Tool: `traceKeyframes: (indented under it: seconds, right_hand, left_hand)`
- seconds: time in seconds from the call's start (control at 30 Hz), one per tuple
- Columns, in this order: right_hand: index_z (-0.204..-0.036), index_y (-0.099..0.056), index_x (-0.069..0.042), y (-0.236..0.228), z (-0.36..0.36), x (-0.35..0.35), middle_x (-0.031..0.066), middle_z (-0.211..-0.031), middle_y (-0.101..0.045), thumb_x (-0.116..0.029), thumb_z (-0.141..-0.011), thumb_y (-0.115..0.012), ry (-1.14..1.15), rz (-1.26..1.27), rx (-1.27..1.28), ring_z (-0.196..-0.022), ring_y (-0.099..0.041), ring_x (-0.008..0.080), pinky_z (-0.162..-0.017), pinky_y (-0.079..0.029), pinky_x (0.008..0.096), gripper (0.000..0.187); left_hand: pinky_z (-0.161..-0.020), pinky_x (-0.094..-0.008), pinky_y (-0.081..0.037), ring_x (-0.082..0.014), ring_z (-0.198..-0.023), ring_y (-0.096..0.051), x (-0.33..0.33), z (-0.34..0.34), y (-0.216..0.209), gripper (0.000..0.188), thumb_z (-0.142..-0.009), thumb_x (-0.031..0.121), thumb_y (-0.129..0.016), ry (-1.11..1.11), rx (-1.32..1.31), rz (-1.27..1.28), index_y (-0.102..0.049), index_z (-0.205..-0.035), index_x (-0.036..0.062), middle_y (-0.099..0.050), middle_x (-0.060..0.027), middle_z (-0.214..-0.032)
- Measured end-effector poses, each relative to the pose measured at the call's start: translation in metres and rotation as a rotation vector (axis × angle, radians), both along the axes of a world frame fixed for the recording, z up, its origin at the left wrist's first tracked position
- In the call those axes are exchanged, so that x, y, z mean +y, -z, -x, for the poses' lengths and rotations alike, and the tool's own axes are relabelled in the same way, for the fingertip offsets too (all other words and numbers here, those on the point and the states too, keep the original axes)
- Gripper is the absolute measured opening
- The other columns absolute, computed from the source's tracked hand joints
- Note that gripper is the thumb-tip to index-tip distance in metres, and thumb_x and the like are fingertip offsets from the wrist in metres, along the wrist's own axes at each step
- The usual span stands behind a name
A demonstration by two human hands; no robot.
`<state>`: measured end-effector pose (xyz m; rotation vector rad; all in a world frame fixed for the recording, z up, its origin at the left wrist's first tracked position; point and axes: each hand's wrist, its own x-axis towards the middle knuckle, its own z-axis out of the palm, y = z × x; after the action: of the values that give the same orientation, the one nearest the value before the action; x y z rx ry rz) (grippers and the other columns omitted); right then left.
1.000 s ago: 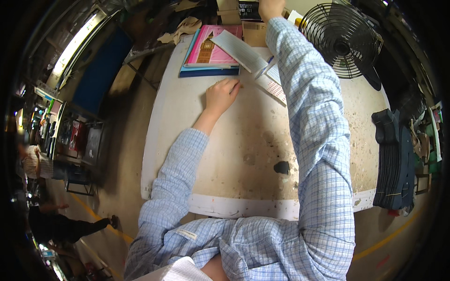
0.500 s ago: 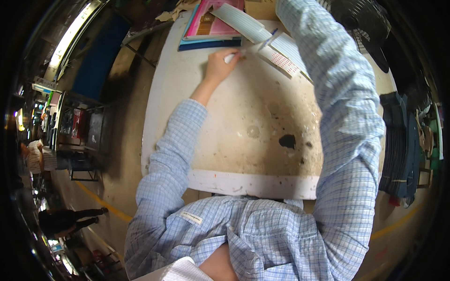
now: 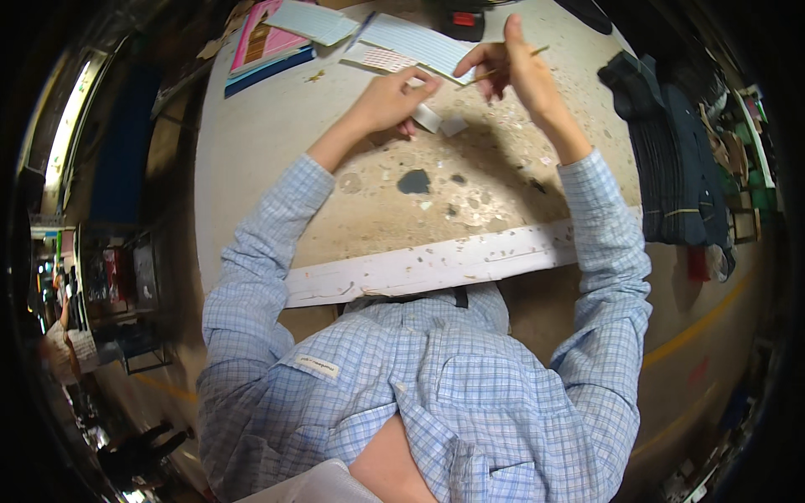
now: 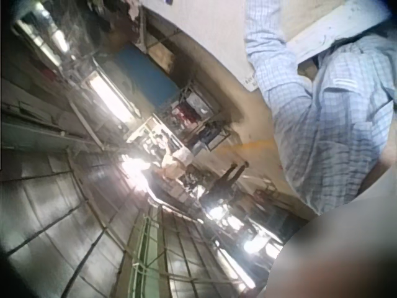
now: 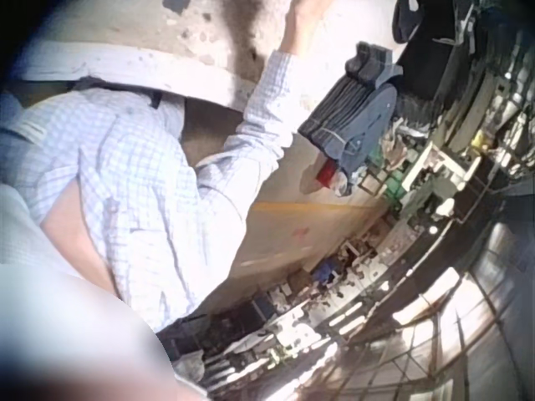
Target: The person applies small adhesive labels to black fabric parts on a workbench. They peel labels from a sheet, place them on the parts, and handle the parts one at a time. The person also moves a stack of cardboard cutouts to a different table.
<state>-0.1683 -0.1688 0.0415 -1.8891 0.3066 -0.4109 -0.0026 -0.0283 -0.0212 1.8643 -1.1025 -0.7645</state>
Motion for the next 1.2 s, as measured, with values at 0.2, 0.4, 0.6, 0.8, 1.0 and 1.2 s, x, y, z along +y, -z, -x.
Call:
traceKeyframes:
  seconds: [0.2,0.4,0.6,0.8,1.0,1.2]
  right_hand:
    - [-0.085,-0.07,-0.003,0.058,-0.003,0.002,0.0002,-0.064,-0.062,-0.047,-0.098,-0.047,0.09,-0.228,0.02,-0.059,-0.058,0.0066,-0.052,-0.044,0.0213,0.051]
    - [-0.071,-0.061,-0.006,0.088,-0.02,0.003,-0.0032,-0.056,-0.053,-0.041,-0.096,-0.056,0.08,-0.232,0.006,-0.048,-0.048,0.0042,-0.045,-0.034,0.0193,0.044]
    - [-0.064,-0.06,-0.002,0.105,-0.016,0.013,-0.002,-0.053,-0.052,-0.036,-0.096,-0.058,0.185,-0.044,-0.093,-0.048,-0.044,0.0057,-0.045,-0.034,0.0245,0.046]
    - [-0.075,-0.07,0.0,0.105,-0.015,0.015,0.0095,-0.056,-0.063,-0.031,-0.093,-0.061,0.181,0.155,-0.117,-0.047,-0.057,0.0135,-0.048,-0.044,0.0291,0.037]
    - [-0.077,-0.07,-0.002,0.104,-0.016,0.017,0.0111,-0.059,-0.065,-0.031,-0.093,-0.061,0.192,0.274,-0.103,-0.05,-0.062,0.0229,-0.05,-0.047,0.0317,0.034]
    - [-0.076,-0.07,-0.001,0.105,-0.016,0.018,0.0135,-0.058,-0.062,-0.031,-0.093,-0.06,0.217,0.308,-0.119,-0.048,-0.06,0.0264,-0.049,-0.046,0.0327,0.035]
  left_hand:
    - [-0.043,-0.0237,-0.049,-0.0152,-0.054,-0.066,0.007,-0.022,0.005,0.033,-0.099,0.034,-0.052,-0.033,0.078,0.052,-0.062,-0.104,0.0028,-0.064,-0.0077,-0.065]
    - [-0.048,-0.0239,-0.051,-0.0134,-0.05,-0.062,0.013,-0.012,0.001,0.042,-0.101,0.039,-0.044,-0.129,0.32,-0.065,-0.064,-0.099,0.0018,-0.057,-0.0031,-0.059]
    - [-0.056,-0.0305,-0.048,-0.0183,-0.059,-0.062,0.021,0.032,0.009,0.028,-0.094,0.029,-0.057,-0.086,-0.245,0.133,-0.068,-0.088,0.0044,-0.063,-0.0085,-0.075]
    - [-0.098,-0.0421,-0.036,-0.0235,-0.112,-0.053,0.043,0.043,0.021,0.029,-0.086,0.023,-0.064,0.316,-0.818,0.349,-0.066,-0.111,0.009,-0.063,-0.0062,-0.113]
    - [-0.102,-0.0441,-0.034,-0.0236,-0.112,-0.053,0.048,0.048,0.028,0.035,-0.087,0.026,-0.062,0.32,-0.926,0.312,-0.065,-0.116,0.0059,-0.062,-0.006,-0.117]
    - [-0.105,-0.0469,-0.031,-0.0247,-0.113,-0.052,0.049,0.049,0.025,0.035,-0.089,0.029,-0.058,0.307,-0.903,0.272,-0.065,-0.116,0.0066,-0.063,-0.006,-0.116]
